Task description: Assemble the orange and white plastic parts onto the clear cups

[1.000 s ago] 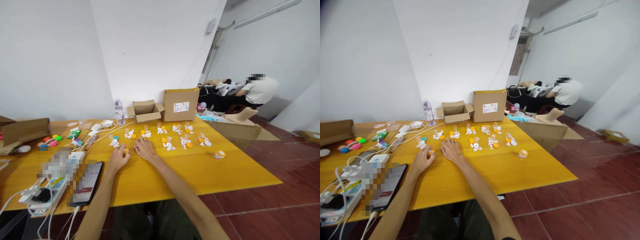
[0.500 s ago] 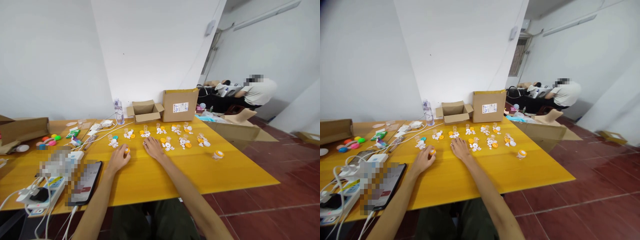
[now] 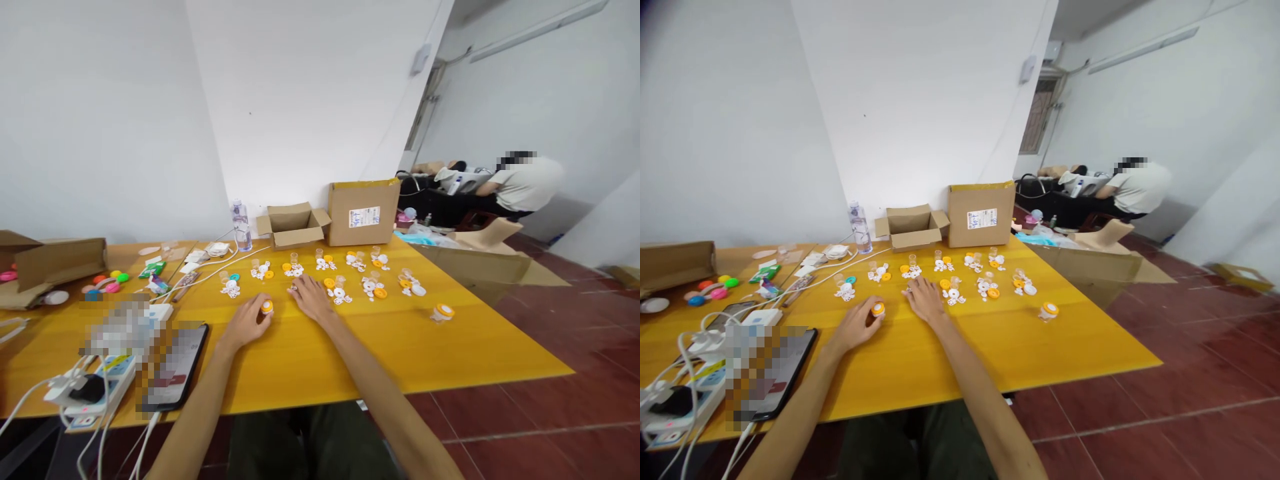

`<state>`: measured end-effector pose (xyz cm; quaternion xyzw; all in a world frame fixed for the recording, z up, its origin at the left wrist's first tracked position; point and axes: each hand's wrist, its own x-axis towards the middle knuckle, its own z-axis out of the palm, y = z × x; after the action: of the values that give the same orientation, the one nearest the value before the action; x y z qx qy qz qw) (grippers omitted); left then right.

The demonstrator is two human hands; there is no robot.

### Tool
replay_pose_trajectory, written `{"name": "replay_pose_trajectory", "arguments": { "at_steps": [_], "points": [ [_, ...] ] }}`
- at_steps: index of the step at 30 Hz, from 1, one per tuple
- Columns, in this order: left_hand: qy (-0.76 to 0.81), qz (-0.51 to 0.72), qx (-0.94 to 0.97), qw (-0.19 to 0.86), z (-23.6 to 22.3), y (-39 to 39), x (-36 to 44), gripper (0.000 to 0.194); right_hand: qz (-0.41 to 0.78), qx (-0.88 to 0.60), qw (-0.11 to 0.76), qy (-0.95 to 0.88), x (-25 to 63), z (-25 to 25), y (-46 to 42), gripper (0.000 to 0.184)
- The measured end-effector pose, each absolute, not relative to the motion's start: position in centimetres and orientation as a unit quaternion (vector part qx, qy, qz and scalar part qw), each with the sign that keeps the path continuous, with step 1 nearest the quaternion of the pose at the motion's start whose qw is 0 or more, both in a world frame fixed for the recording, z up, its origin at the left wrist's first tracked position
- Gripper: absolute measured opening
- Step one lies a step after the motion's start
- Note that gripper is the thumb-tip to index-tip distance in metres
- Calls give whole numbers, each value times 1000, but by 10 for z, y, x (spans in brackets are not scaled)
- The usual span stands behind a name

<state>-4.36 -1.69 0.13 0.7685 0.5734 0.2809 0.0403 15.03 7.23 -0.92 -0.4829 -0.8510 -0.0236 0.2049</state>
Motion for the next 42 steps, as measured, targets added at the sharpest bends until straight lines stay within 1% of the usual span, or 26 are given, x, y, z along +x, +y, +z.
{"name": "replay_pose_trajectory", "arguments": {
  "at_steps": [3,6,8,10,14,16,18,22,28,31,34,36,38,40,42],
  "points": [
    [572,280,769,49,-2,-16,-44,27,-33,-475,247,-844,151,-13,75,25],
    [572,283,767,66,-3,-16,-45,27,-58,-449,311,-836,153,-16,75,29],
    [573,294,760,88,-3,-15,-44,25,-72,-421,348,-835,155,-17,70,31],
    [575,318,744,123,-4,-14,-43,25,-71,-383,366,-845,157,-18,61,31],
    [561,394,692,226,-6,-9,-36,28,-14,-301,354,-886,157,-22,35,33],
    [547,426,667,273,-9,-6,-32,29,30,-288,338,-895,156,-24,26,38],
    [530,442,652,314,-12,-4,-29,31,74,-296,317,-898,154,-25,22,40],
    [509,436,638,378,-14,-3,-28,38,131,-318,283,-895,153,-22,23,27],
    [501,433,631,404,-7,-6,-29,43,168,-334,297,-878,155,-20,24,20],
    [500,440,639,384,-5,-7,-28,40,177,-339,307,-872,156,-20,25,18],
    [526,431,658,324,-4,-8,-27,34,170,-337,304,-875,156,-19,25,17],
    [566,424,662,247,-4,-8,-28,31,157,-334,296,-881,157,-19,24,15],
    [623,422,644,136,-5,-8,-30,32,137,-327,291,-888,157,-19,23,13],
    [689,409,598,23,-6,-8,-35,35,113,-322,291,-894,157,-19,22,12],
    [751,369,546,-42,-9,-6,-41,41,93,-321,286,-898,156,-19,21,11]
  ]
}}
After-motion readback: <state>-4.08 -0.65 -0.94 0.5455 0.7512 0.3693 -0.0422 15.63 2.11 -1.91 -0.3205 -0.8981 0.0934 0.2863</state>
